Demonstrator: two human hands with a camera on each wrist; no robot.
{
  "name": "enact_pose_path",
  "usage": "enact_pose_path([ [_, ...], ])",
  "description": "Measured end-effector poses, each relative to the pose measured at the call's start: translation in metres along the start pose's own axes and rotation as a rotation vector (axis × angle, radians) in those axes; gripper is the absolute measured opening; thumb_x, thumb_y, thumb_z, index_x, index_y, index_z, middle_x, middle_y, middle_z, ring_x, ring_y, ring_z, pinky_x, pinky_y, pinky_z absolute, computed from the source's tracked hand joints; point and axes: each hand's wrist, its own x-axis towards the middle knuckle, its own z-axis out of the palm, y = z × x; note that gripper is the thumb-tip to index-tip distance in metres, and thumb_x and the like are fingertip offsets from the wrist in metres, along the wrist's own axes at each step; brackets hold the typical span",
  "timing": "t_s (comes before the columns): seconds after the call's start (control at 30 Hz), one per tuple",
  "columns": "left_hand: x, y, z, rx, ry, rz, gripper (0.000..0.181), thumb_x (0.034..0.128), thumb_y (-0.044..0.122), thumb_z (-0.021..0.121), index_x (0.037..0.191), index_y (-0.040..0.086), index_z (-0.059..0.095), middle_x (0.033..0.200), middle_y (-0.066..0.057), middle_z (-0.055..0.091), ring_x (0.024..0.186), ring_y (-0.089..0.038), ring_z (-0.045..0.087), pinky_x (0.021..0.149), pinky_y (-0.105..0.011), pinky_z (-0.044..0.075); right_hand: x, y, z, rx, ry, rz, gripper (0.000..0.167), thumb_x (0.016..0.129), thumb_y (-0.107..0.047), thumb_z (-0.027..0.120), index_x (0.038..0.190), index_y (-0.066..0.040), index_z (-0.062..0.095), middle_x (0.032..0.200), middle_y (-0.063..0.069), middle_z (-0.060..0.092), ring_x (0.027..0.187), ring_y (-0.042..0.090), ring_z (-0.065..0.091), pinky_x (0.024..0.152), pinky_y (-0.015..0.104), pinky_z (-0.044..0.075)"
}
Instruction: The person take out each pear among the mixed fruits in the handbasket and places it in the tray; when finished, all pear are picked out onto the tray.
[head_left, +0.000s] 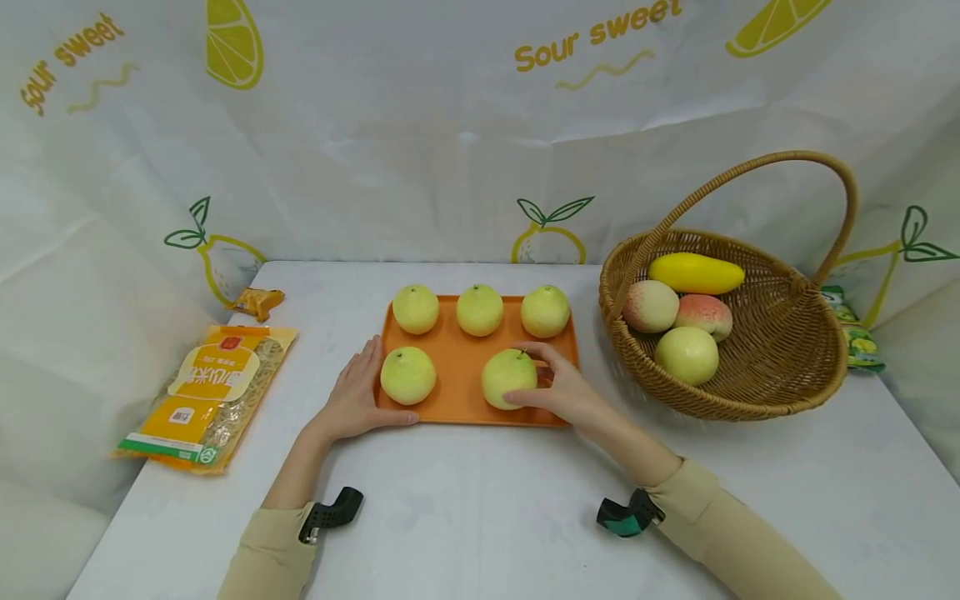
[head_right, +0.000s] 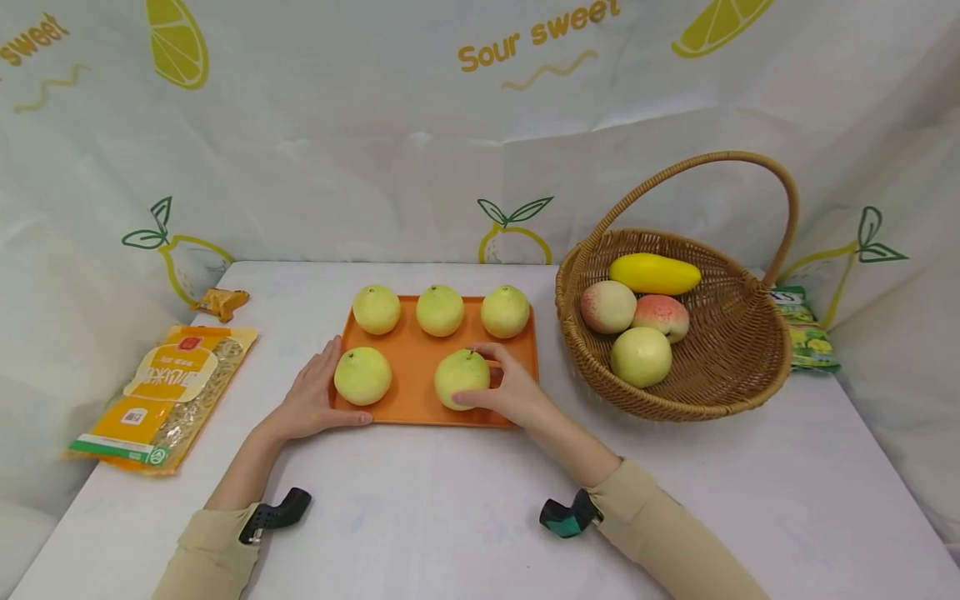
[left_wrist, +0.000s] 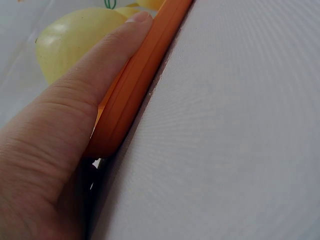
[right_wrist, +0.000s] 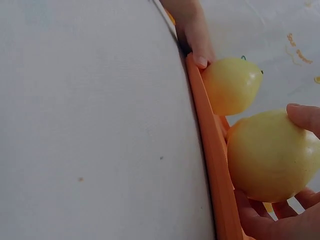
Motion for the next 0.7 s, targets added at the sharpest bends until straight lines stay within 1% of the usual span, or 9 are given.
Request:
enact_pose_path([
  [0.17,-0.001,0.001,-0.001,0.0,-0.009,-0.008,0.137,0.0675,0.063,0.08,0.155,0.003,-0.007,0.162,-0.016,-0.003,0.149,-0.029,-0.003,0.118,-0.049,-0.001,0.004,-0.001,0.006,-0.005,-0.002,0.002,0.076,0.077,-0.022,0.084,0.142,-0.019,0.047,0.143,0.003,0.044,0.123,0.028,0.048,0.097,0.044,0.041],
  [0.33,-0.001,0.001,0.0,0.003,-0.013,-0.017,0.137,0.0671,0.064,0.08,0.155,0.004,-0.007,0.163,-0.014,-0.004,0.149,-0.027,-0.004,0.118,-0.048,-0.001,0.007,-0.002,0.012,-0.005,-0.012,-0.029,0.075,0.076,-0.021,0.085,0.142,-0.016,0.048,0.142,0.004,0.046,0.123,0.028,0.049,0.098,0.044,0.041],
  [0.47,-0.001,0.0,0.0,0.002,-0.009,-0.007,0.137,0.0675,0.063,0.08,0.155,0.002,-0.006,0.162,-0.016,-0.003,0.149,-0.029,-0.003,0.117,-0.049,-0.001,0.01,-0.002,0.015,0.0,-0.021,-0.049,0.075,0.076,-0.02,0.085,0.142,-0.015,0.048,0.141,0.005,0.046,0.125,0.029,0.048,0.1,0.045,0.041],
  [0.7,0.0,0.0,0.0,0.001,-0.004,0.0,0.136,0.0686,0.063,0.079,0.155,0.002,-0.006,0.162,-0.017,-0.002,0.149,-0.031,-0.003,0.117,-0.051,-0.001,0.014,-0.003,0.021,-0.026,-0.023,-0.035,0.074,0.076,-0.024,0.085,0.14,-0.02,0.049,0.14,0.001,0.047,0.125,0.026,0.047,0.1,0.045,0.041],
])
